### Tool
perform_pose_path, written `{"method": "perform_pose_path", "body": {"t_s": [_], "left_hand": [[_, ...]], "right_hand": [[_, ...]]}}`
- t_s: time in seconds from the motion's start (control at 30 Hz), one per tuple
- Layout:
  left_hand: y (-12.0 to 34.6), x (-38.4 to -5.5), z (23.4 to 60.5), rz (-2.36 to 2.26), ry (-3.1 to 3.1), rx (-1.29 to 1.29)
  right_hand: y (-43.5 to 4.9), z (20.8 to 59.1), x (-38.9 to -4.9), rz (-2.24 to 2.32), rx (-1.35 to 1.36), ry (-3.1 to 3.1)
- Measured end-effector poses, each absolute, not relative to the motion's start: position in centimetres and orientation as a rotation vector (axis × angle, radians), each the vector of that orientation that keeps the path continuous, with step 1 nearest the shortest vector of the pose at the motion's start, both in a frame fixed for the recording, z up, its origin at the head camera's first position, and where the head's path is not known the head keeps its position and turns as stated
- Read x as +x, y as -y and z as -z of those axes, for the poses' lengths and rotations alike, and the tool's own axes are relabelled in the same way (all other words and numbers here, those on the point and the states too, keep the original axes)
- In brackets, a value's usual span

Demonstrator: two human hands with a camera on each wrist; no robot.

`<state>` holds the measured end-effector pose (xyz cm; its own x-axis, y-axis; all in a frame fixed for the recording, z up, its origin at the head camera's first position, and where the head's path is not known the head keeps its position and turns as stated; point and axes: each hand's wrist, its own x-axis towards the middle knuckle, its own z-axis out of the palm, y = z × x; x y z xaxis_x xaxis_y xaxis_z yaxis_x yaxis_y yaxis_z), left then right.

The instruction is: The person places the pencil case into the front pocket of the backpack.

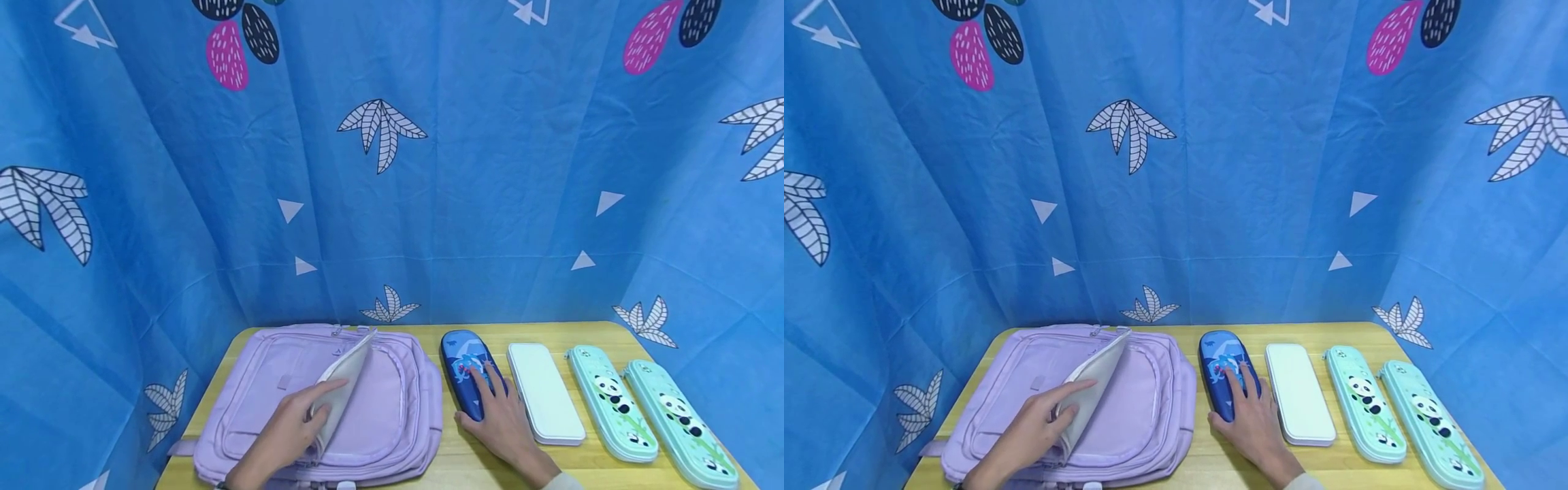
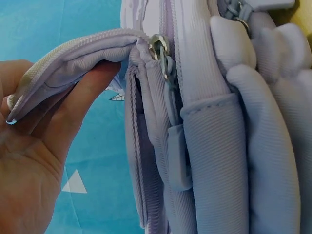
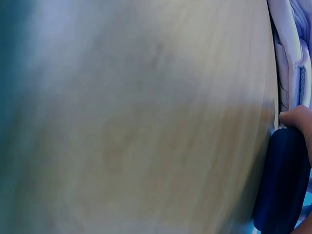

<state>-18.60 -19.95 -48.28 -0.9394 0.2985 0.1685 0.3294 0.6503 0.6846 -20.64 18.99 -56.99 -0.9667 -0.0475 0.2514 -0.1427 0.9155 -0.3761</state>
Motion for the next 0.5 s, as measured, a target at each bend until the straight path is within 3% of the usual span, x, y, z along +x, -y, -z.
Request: {"method": "perform_pose_path", "body": {"t_s": [0.3, 0.5], "left_hand": [[21.1, -17.9, 47.3, 1.414, 2.748, -0.336], [21.3, -17.5, 47.4, 1.346, 2.672, -0.362]], "right_hand": [[-18.8, 56.8, -20.7, -0.621, 0.134, 2.845], [-18.9, 56.8, -20.7, -0.635, 0.122, 2.835]]}}
